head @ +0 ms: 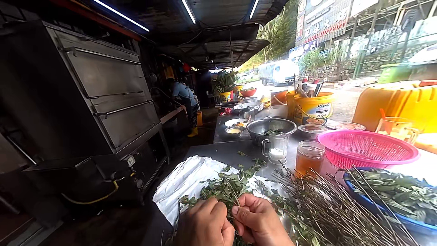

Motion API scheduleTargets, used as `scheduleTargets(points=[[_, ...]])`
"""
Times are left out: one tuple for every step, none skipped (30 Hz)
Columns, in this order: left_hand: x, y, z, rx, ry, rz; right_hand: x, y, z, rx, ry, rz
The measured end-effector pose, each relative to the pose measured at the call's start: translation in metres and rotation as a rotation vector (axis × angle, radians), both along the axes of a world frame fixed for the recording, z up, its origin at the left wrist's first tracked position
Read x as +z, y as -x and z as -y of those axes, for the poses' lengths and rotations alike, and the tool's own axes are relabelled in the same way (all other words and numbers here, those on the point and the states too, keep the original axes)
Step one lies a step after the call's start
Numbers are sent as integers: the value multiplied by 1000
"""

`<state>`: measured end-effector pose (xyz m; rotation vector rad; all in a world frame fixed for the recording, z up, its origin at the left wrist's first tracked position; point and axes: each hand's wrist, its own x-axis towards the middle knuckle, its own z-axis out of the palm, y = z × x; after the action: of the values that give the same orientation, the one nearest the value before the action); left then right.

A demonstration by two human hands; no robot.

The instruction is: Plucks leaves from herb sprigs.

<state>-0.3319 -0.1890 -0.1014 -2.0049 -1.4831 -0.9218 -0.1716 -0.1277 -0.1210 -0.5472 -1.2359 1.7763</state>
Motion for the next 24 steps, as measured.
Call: scheduleTargets(points=[[-3, -3, -1, 69, -57, -15, 0, 2, 2, -15, -21, 6], [-6, -3, -3, 134, -98, 4, 0, 3, 4, -28, -37, 4], [-8, 0, -5, 195, -136, 63, 1, 3, 4, -39, -43, -3], [-8, 8, -8, 239, -147, 170, 1, 0, 2, -50, -38, -16], [-6, 17, -8, 246, -123, 335, 2, -3, 0, -54, -26, -38], [-2, 27, -8, 205, -79, 553, 3, -8, -4, -45, -8, -71], [3, 36, -8, 101, -28, 811, 5, -12, -6, -19, 15, -108], [9, 42, -8, -21, 27, 1072, 5, -15, -9, 27, 41, -143], [16, 45, -5, -112, 93, 1280, 5, -18, -11, 87, 66, -169], [22, 46, -2, -179, 160, 1413, 4, -20, -12, 145, 89, -186], [26, 46, 0, -244, 214, 1478, 3, -21, -13, 203, 101, -196], [29, 46, 1, -304, 254, 1490, 3, -22, -14, 255, 104, -201], [31, 46, 0, -351, 278, 1470, 2, -23, -15, 303, 97, -198], [32, 45, -1, -386, 285, 1436, 2, -24, -16, 352, 86, -189], [34, 43, -2, -409, 279, 1402, 1, -25, -17, 398, 68, -182], [35, 41, -4, -411, 267, 1373, -1, -26, -17, 440, 50, -177], [37, 39, -5, -411, 258, 1340, -2, -26, -18, 479, 29, -171], [39, 38, -6, -426, 256, 1294, -3, -26, -19, 515, 13, -166], [40, 38, -6, -449, 265, 1216, -4, -26, -19, 548, -1, -164], [42, 40, -7, -464, 293, 1111, -5, -26, -19, 573, -17, -160], [45, 41, -8, -461, 337, 993, -6, -26, -18, 586, -32, -151], [48, 41, -9, -455, 400, 873, -7, -25, -17, 591, -43, -140], [52, 40, -9, -455, 483, 768, -7, -24, -17, 597, -58, -130], [56, 40, -9, -461, 577, 693, -9, -24, -16, 600, -72, -120]])
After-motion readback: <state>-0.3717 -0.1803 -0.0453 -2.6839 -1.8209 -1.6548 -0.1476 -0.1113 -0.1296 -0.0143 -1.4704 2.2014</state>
